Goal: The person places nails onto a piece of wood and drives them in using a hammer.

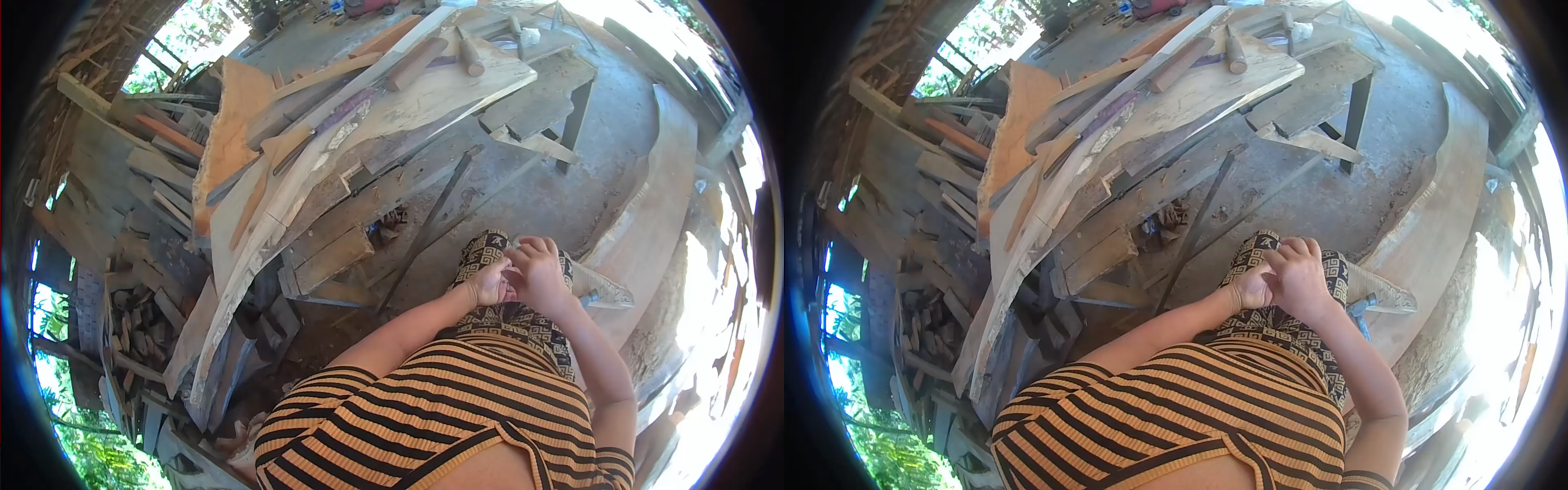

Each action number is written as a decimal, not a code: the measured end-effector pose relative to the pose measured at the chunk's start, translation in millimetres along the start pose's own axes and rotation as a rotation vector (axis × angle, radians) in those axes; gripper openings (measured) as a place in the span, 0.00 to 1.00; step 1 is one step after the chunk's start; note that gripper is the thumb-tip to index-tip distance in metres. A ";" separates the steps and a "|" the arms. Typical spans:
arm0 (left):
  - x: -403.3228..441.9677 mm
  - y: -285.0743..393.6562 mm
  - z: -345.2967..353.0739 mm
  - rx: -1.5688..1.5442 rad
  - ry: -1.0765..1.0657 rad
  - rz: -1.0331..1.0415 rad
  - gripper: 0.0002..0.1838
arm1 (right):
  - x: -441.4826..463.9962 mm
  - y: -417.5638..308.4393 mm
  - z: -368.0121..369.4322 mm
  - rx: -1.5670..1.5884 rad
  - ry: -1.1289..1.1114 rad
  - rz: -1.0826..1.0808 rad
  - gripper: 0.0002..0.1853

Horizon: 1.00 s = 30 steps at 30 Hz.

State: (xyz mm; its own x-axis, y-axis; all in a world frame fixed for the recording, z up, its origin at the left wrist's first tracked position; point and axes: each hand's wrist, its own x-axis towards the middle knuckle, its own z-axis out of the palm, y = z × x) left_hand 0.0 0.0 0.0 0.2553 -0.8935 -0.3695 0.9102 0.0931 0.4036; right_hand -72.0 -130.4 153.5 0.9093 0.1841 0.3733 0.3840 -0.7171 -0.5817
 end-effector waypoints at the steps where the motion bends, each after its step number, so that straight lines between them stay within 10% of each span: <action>1: -6.2 3.3 11.9 -0.012 0.037 -0.014 0.37 | -9.9 15.0 14.5 -0.144 0.005 0.016 0.16; 30: 8.7 -4.3 8.4 0.127 -0.145 -0.233 0.30 | -84.7 51.7 81.4 0.082 0.233 0.418 0.07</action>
State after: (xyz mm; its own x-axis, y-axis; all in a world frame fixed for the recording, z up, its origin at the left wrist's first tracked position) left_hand -4.5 -11.9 2.1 -0.0136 -0.9387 -0.3446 0.8885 -0.1695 0.4265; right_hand -116.1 -128.3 33.0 0.9318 -0.2703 0.2422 0.0139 -0.6403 -0.7680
